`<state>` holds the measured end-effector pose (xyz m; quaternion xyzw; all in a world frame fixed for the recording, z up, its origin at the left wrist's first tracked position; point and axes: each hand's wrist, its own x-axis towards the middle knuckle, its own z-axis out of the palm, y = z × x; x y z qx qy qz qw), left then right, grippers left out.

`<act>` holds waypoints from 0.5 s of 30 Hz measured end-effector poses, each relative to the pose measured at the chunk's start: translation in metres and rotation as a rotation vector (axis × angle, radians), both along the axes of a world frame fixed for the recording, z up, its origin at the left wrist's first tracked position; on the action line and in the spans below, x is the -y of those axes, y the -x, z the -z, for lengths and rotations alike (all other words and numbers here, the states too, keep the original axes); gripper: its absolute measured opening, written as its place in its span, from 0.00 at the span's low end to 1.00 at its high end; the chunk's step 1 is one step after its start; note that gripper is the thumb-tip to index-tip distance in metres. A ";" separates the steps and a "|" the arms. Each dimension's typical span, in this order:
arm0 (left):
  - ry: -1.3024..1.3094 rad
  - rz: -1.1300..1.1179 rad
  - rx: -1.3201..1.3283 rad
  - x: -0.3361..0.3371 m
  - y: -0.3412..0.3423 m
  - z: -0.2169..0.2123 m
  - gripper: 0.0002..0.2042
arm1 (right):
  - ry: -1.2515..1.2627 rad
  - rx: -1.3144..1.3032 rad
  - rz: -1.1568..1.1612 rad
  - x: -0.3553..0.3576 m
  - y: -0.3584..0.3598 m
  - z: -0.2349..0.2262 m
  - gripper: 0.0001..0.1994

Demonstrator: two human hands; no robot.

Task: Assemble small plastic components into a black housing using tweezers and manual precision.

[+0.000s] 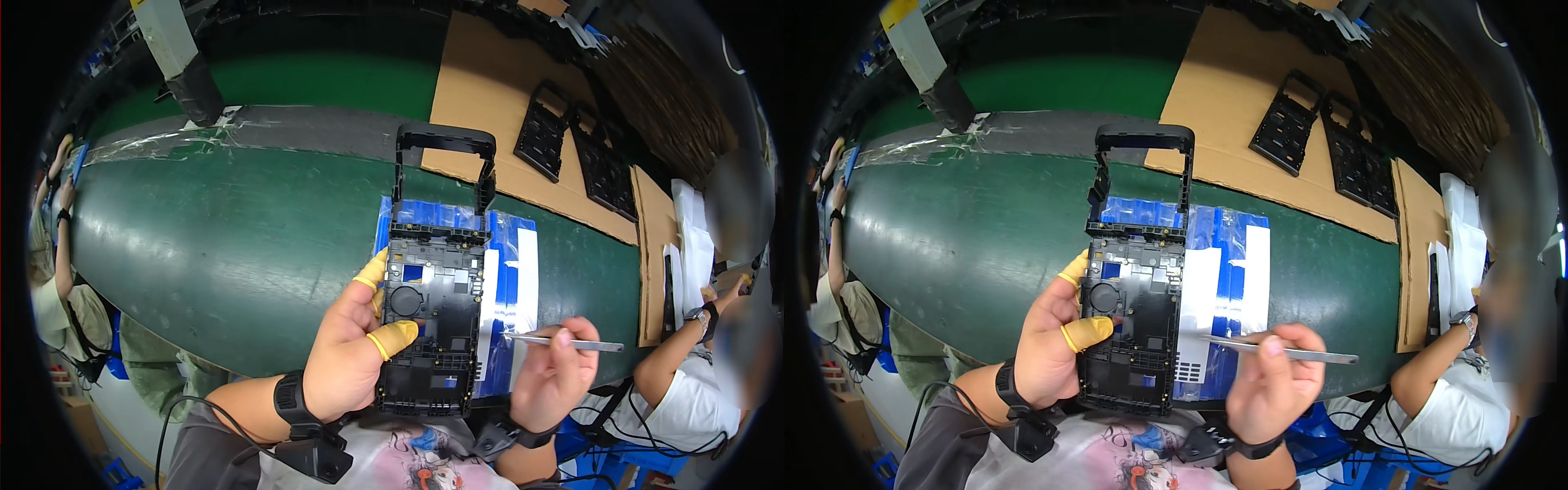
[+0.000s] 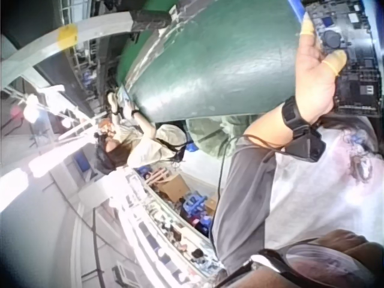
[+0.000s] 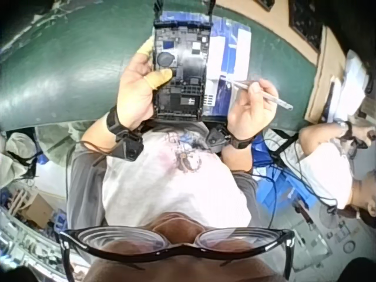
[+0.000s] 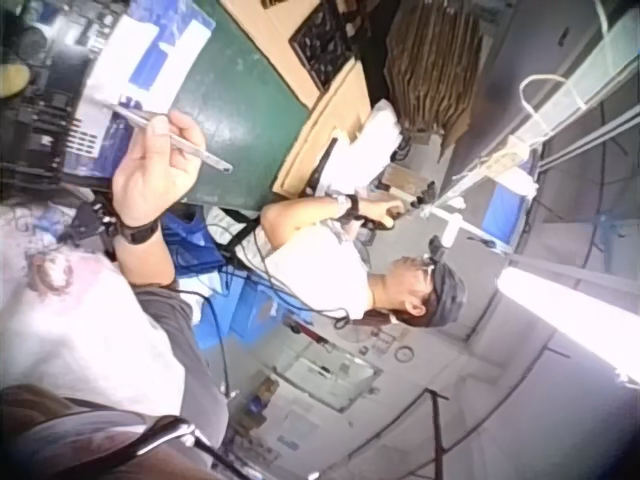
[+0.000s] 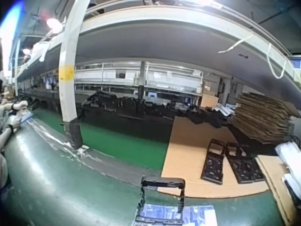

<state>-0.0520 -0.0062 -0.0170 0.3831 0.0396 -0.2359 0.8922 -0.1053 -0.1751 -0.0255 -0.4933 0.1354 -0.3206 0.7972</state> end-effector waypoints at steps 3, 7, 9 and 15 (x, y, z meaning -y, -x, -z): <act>0.008 0.004 0.015 -0.001 -0.002 -0.002 0.30 | 0.050 -0.025 0.100 0.030 0.012 0.004 0.09; 0.080 0.082 0.020 -0.005 -0.020 -0.023 0.30 | 0.159 -0.046 0.279 0.065 0.033 0.014 0.07; -0.096 0.157 0.144 -0.012 -0.050 -0.039 0.27 | 0.171 -0.064 0.361 0.071 0.037 0.027 0.08; -0.459 0.019 0.306 -0.027 -0.227 -0.017 0.18 | 0.197 -0.021 0.355 0.075 0.044 0.037 0.10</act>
